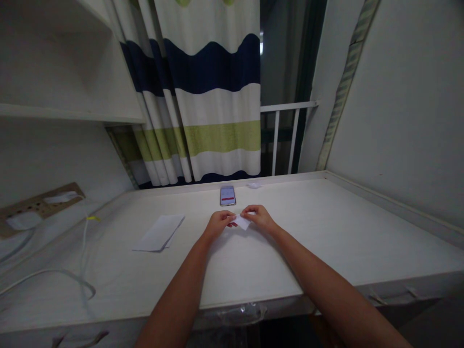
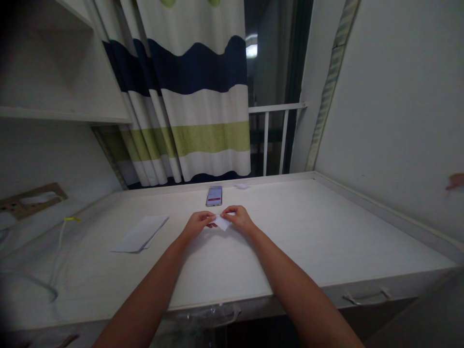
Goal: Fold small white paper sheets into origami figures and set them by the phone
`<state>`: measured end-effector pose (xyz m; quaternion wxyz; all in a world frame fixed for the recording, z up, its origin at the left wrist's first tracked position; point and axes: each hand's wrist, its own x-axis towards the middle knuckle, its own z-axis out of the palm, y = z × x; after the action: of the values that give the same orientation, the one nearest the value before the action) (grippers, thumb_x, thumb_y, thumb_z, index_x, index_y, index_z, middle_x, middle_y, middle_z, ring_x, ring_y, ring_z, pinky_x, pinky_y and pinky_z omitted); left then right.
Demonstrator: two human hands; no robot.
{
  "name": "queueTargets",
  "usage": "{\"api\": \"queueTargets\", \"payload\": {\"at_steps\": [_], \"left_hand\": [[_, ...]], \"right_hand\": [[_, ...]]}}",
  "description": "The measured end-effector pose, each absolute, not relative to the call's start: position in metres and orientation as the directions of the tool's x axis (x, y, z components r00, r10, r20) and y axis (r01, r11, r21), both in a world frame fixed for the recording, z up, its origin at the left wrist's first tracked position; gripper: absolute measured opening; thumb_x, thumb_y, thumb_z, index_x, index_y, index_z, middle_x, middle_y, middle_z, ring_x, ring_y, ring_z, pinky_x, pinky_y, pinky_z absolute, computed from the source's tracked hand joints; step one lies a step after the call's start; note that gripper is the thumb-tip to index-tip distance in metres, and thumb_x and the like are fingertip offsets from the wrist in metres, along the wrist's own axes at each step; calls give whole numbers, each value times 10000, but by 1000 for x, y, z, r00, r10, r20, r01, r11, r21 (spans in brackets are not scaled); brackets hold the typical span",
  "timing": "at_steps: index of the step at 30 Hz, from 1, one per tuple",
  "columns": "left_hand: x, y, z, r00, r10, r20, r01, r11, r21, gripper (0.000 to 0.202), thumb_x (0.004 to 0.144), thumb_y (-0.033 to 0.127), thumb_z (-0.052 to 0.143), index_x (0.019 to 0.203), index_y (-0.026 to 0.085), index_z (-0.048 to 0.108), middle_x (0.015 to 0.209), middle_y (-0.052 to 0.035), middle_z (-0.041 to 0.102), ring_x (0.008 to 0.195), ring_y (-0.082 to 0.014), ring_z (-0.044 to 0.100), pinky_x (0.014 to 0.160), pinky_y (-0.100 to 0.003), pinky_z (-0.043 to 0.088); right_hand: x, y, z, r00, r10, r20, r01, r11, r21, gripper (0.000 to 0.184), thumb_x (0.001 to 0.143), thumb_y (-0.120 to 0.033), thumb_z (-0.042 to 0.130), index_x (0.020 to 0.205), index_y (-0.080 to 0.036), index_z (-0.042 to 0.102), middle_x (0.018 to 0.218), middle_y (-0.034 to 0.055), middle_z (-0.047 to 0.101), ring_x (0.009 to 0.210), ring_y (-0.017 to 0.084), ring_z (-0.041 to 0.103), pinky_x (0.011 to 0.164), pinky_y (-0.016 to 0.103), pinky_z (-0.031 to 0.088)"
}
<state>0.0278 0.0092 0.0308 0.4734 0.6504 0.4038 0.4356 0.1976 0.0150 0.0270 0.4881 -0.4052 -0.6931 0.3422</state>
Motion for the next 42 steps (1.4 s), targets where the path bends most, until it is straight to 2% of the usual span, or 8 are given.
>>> {"api": "queueTargets", "payload": {"at_steps": [5,8,17,28,31,36,39,42], "left_hand": [[26,11,30,209,952,224,101,-249,963,298,561,387,640,663,110,599,590,-33,617,530,-137,594,508,-223,436],[25,12,30,186,954,234,107,-256,961,301,560,388,641,667,110,597,593,-36,621,529,-143,598,500,-225,435],[24,13,31,118,956,269,111,-282,953,282,579,380,618,680,119,587,579,-25,607,532,-144,598,482,-216,421],[23,12,33,57,945,322,116,-327,938,288,593,399,586,697,132,558,603,1,554,533,-107,542,449,-202,445],[23,12,32,76,937,340,135,-348,928,253,585,365,600,683,133,576,672,-11,572,578,-113,532,458,-212,461],[23,13,29,165,927,336,227,-367,902,226,607,341,594,685,130,617,665,-21,600,599,-130,535,517,-233,457],[22,12,29,124,909,398,322,-417,850,201,629,331,582,668,138,622,650,-18,605,608,-133,539,585,-243,439],[20,10,31,42,867,496,380,-473,795,183,643,324,575,669,149,621,697,-25,616,686,-146,552,658,-245,422]], "right_hand": [[198,22,23,-66,943,326,74,330,-941,265,539,-380,647,629,-131,629,546,12,584,484,105,486,482,234,392],[198,23,23,-47,947,317,54,319,-946,267,523,-381,661,605,-130,622,483,-4,548,436,88,457,439,220,375],[198,22,25,-47,971,233,-117,226,-967,315,498,-417,678,589,-132,579,501,8,581,480,112,546,494,230,430],[199,22,26,-94,941,326,-37,324,-945,368,583,-494,600,606,-126,604,541,26,596,491,117,550,478,224,408],[199,21,26,-103,934,342,-6,344,-939,354,596,-484,590,591,-131,597,515,15,579,465,102,520,472,221,398],[198,21,25,-145,926,347,-1,351,-936,331,613,-467,570,646,-139,599,554,3,562,520,106,522,458,210,388],[197,21,25,-134,920,369,4,373,-928,322,614,-444,577,743,-149,594,569,-15,539,507,93,491,428,199,367],[196,20,26,-65,914,401,2,402,-916,329,593,-416,606,803,-168,553,489,-66,452,421,69,417,386,190,319]]}}
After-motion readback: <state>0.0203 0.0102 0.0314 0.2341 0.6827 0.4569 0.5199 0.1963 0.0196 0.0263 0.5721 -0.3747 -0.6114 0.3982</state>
